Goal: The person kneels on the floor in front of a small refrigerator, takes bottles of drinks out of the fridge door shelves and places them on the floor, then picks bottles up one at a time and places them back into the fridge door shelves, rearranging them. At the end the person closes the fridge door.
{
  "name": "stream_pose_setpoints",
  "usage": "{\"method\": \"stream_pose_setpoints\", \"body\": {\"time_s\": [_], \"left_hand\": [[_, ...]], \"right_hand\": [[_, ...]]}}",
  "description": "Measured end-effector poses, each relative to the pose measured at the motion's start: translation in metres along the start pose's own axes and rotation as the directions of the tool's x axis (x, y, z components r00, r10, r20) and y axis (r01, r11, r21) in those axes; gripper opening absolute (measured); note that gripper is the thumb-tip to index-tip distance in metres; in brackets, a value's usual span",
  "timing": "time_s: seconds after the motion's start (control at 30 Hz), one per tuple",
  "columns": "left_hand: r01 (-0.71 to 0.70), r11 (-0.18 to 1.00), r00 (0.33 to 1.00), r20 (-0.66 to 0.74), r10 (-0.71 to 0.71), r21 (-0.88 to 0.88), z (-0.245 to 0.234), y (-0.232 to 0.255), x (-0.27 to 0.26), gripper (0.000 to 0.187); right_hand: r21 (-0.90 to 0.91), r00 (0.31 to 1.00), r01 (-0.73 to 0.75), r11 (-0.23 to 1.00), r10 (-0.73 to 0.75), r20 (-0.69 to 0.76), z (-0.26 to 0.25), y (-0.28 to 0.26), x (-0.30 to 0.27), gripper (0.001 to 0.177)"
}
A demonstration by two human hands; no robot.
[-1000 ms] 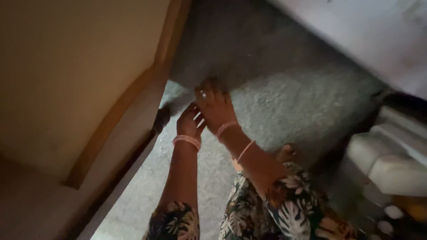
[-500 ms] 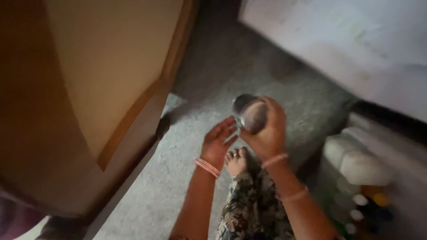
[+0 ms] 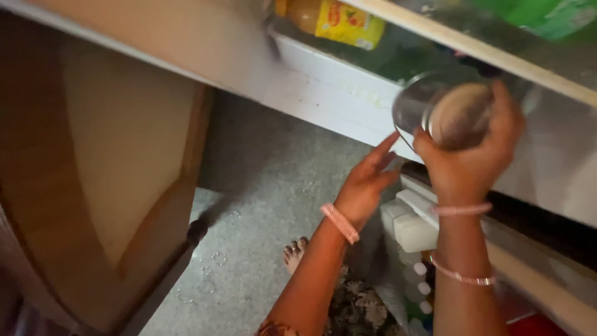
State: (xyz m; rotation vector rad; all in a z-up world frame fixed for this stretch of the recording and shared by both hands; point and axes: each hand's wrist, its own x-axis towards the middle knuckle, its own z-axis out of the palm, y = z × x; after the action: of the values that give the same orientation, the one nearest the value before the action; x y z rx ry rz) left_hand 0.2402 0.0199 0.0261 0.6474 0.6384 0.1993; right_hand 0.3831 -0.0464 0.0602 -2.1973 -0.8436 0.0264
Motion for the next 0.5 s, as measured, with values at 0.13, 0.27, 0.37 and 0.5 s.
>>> {"method": "stream_pose_setpoints", "body": {"time_s": [0.13,0.27,0.37,0.5], "left_hand": [[-0.126,0.988,0.992,-0.014,0.125,-0.087,0.019,0.002,0.045,0.080],[-0.198,0.976,0.980,-0.017,0.197,-0.090,0.010,0.012,0.073,0.085],[-0.190,0.976,0.982,-0.036,0.187,-0.107,0.003,0.017,0.085,0.086],[-0.188,0.979,0.980,-0.072,0.183,-0.073,-0.002,0.024,0.095,0.084]], "right_hand": [[0.071,0.993,0.114,0.991,-0.113,-0.025,0.022,0.013,0.042,0.081],[0.284,0.999,-0.035,0.958,0.029,0.025,0.048,0.012,0.061,0.062],[0.322,1.000,-0.021,0.946,0.013,0.026,0.056,0.011,0.068,0.058],[0.181,0.997,0.069,0.981,-0.074,0.019,0.061,0.014,0.073,0.052]]}}
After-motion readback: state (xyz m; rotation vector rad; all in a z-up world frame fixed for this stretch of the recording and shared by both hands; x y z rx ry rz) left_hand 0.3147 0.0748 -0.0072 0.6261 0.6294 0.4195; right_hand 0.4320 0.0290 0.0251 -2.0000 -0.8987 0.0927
